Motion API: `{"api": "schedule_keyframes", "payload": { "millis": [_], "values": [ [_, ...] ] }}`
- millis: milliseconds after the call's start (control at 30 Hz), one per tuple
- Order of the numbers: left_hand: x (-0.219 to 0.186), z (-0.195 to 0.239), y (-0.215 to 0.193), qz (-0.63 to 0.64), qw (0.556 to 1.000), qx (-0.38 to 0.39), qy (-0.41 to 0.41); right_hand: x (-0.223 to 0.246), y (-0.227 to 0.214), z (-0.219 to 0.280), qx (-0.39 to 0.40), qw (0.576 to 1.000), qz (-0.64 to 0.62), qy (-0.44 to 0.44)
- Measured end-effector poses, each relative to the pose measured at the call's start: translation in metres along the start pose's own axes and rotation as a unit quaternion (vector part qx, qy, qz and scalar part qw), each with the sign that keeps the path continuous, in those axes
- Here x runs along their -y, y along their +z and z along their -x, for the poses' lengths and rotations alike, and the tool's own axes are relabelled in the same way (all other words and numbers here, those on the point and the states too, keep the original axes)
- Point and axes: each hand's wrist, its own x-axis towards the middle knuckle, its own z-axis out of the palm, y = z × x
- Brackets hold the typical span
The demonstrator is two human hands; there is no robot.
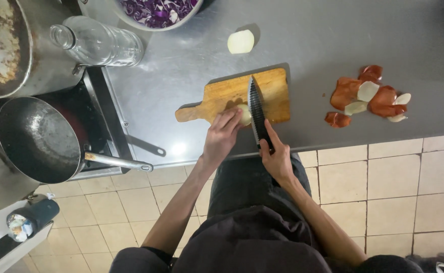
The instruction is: Peel and finely chop an onion on a wooden board, then pour oil from a bottle into a pot on a stove.
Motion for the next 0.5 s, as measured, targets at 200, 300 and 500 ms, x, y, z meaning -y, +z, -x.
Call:
{"api": "schedule_keyframes", "payload": {
  "millis": [200,300,500],
  "values": [
    [0.001,0.003,0.007,0.044,0.998,-0.030,-0.019,0.003,-0.018,-0.008,0.040,0.998,0.053,-0.015],
    [-0.002,0.000,0.002,0.046,0.999,-0.021,-0.015,0.004,-0.028,-0.025,0.038,0.984,0.057,-0.164],
    [-0.010,-0.002,-0.003,0.031,0.999,-0.010,-0.002,0.044,-0.056,-0.031,0.112,0.983,0.134,-0.058]
  ]
}}
